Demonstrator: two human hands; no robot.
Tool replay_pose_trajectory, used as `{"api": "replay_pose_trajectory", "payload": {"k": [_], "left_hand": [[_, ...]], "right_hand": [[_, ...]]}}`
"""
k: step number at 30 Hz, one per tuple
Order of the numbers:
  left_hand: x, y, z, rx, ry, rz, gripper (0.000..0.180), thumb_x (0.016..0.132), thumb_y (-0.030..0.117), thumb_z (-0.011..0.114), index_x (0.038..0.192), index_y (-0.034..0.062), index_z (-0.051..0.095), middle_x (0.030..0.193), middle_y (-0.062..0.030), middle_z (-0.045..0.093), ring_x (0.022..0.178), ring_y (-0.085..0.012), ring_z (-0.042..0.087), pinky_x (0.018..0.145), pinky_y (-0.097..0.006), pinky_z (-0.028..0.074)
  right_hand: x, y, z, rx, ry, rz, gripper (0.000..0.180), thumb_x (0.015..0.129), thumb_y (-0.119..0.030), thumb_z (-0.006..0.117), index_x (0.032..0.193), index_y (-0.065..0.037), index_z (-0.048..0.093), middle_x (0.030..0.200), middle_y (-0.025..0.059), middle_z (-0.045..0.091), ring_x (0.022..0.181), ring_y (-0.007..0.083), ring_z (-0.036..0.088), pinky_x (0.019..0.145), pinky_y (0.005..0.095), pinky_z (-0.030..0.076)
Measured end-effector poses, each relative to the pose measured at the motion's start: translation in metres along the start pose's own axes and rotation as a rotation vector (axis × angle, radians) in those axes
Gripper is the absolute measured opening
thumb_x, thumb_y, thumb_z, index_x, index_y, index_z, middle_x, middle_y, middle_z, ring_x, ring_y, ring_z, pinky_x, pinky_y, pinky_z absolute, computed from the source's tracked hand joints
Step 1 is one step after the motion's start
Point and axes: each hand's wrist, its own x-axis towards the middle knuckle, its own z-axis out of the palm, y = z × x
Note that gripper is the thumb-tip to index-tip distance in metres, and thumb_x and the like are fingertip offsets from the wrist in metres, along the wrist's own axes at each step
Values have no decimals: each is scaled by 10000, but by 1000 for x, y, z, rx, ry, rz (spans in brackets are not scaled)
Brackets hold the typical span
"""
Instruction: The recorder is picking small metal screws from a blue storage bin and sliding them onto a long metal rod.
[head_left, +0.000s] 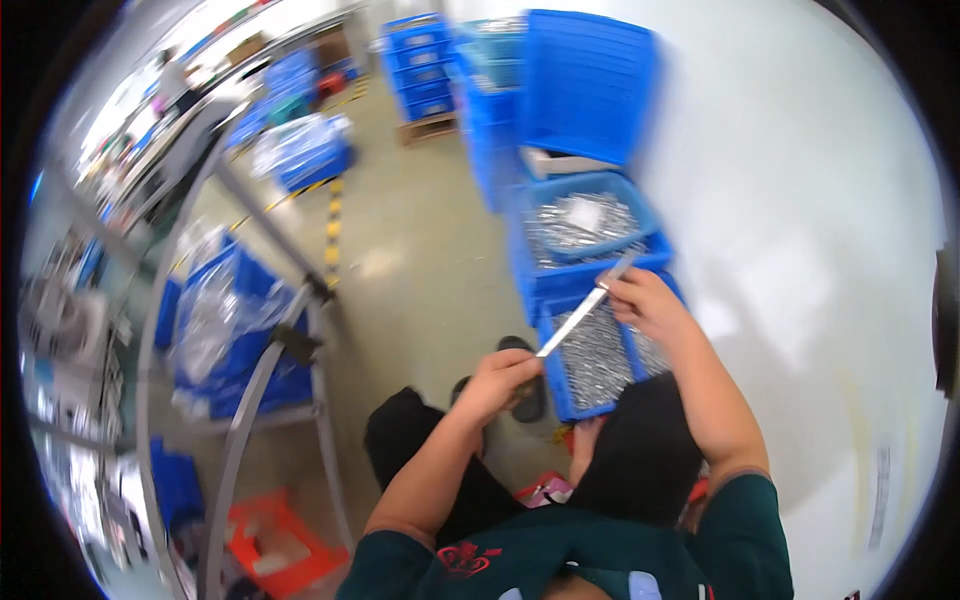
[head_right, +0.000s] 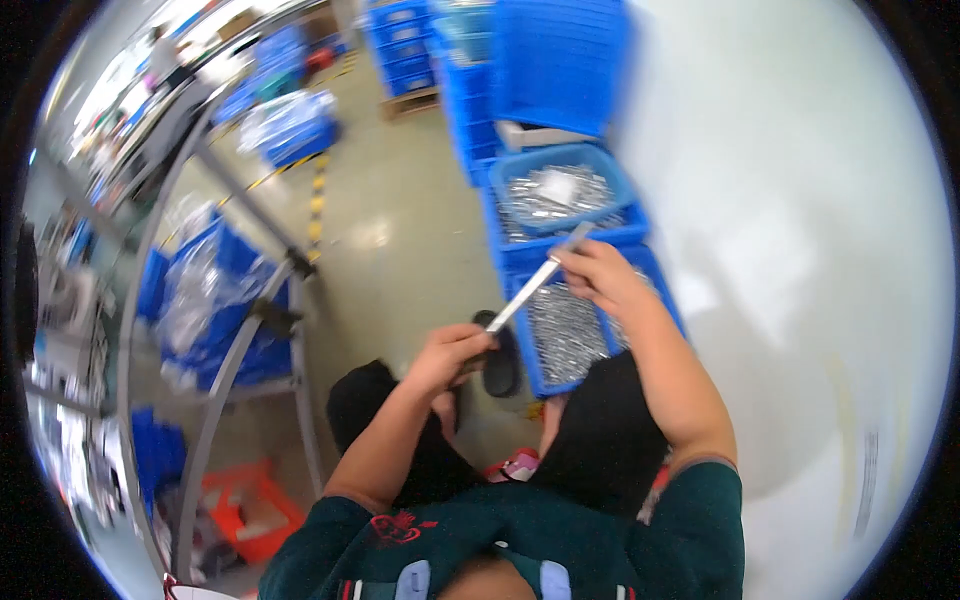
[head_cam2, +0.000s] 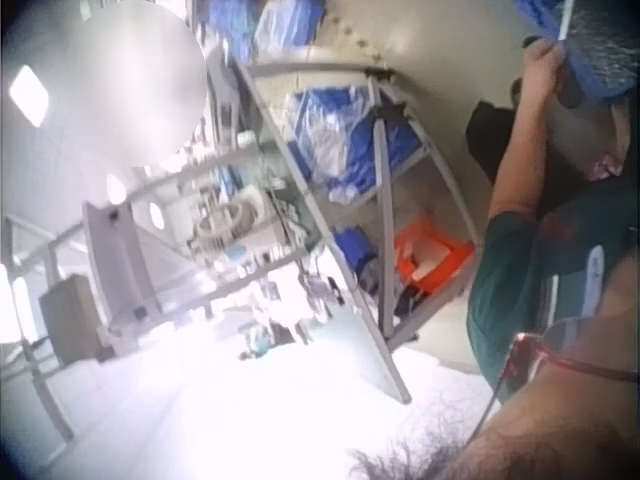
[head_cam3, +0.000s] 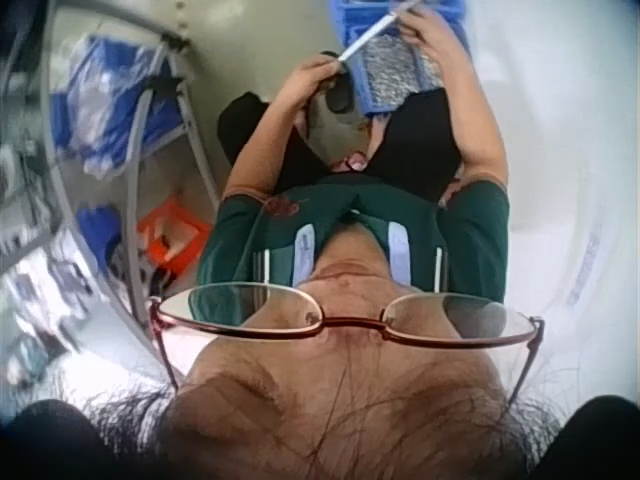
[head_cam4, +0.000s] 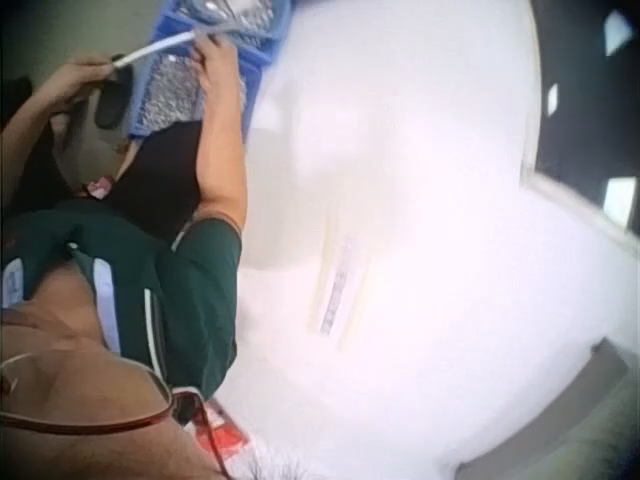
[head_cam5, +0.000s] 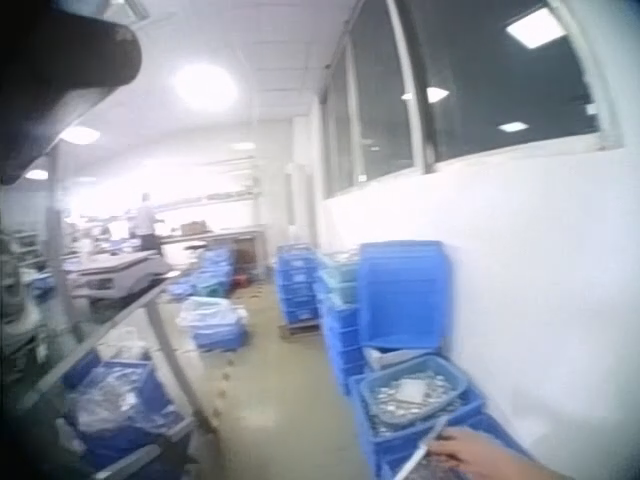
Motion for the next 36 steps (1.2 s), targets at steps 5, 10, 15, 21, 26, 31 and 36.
{"api": "replay_pose_trajectory", "payload": {"k": [5, 10, 15, 21, 26, 31, 36], "left_hand": [[20, -10, 7, 41, -18, 35, 209, 835, 262, 569, 842, 58, 615, 627, 18, 501, 479, -59, 420, 391, -201, 294], [7, -18, -4, 10, 26, 95, 201, 823, 224, 581, 843, 27, 618, 547, 22, 464, 415, -62, 384, 366, -229, 301], [6, -15, -6, 26, 13, 107, 192, 823, 214, 592, 843, 26, 623, 549, 27, 462, 425, -58, 381, 373, -236, 285], [11, -21, -9, 99, -20, 152, 203, 824, 226, 590, 845, 28, 632, 551, 31, 466, 432, -56, 389, 384, -232, 299], [7, -19, -11, 180, -25, 171, 185, 812, 202, 588, 849, 28, 641, 573, 21, 497, 442, -61, 404, 401, -240, 318], [17, -38, -15, 225, -31, 277, 184, 812, 191, 583, 857, 23, 641, 594, 18, 507, 475, -57, 416, 423, -240, 326], [3, -22, -18, 192, -78, 184, 199, 823, 197, 575, 866, 11, 633, 598, 24, 502, 494, -55, 413, 435, -239, 324]], "right_hand": [[-20, 4, -10, -82, -66, 152, 202, 803, -38, 520, 998, 16, 515, 753, 42, 491, 596, 124, 456, 475, 250, 370], [-10, 8, -27, -100, 151, 44, 205, 858, -130, 538, 1017, 0, 528, 854, 93, 600, 621, 124, 567, 474, 228, 452], [-5, 4, -49, 116, 281, -59, 195, 871, -289, 578, 867, -99, 532, 627, 0, 502, 420, 35, 393, 336, 148, 278], [-2, 2, -48, 426, 273, -60, 213, 885, -319, 550, 875, -107, 532, 560, -46, 354, 390, 20, 271, 303, 151, 208], [4, 4, -55, 534, 247, -132, 211, 892, -311, 536, 898, -100, 546, 559, -44, 366, 391, 23, 280, 296, 155, 203], [2, 3, -45, 517, 166, -36, 207, 903, -289, 524, 884, -86, 559, 548, -33, 384, 374, 25, 288, 286, 154, 209], [-1, 2, -59, 402, -41, 34, 235, 924, -290, 477, 873, -76, 559, 524, -23, 378, 348, 37, 289, 272, 158, 210]]}}
